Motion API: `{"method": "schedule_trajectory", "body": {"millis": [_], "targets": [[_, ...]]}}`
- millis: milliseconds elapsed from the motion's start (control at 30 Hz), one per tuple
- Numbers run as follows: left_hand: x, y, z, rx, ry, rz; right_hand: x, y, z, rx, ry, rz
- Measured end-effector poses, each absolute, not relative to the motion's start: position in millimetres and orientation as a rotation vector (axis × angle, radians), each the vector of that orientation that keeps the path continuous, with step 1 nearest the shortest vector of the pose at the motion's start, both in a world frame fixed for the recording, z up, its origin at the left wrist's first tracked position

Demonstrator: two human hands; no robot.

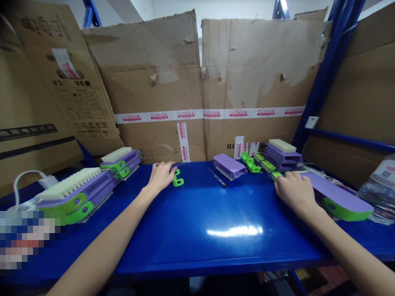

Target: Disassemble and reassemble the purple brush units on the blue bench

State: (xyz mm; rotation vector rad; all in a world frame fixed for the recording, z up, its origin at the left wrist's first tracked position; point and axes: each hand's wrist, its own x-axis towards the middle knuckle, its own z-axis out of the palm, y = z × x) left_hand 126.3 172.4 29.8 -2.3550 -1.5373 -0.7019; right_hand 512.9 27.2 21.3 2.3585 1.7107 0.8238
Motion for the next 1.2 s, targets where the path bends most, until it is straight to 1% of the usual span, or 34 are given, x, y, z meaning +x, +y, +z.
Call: {"method": "schedule_trajectory", "body": {"millis": [667, 767, 1000, 1100, 1200], "targets": [[130, 172, 27, -2.387, -1.516, -0.749, 517, 35, 25, 2.329, 1.774, 0.818], [131, 170, 28, -2.407, -1.471, -0.801, 512, 38, 29, 2.358, 1.8, 0.901], [138, 158, 33, -2.37, -1.268, -0.996, 467, 66, 42, 2.326, 2.105, 1.266], [142, 154, 33, -2.359, -1.119, -1.07, 435, 84, 48, 2.145, 2.373, 1.325], [146, 151, 33, -2.386, -0.874, -1.089, 401, 100, 52, 1.84, 2.686, 1.39]]}}
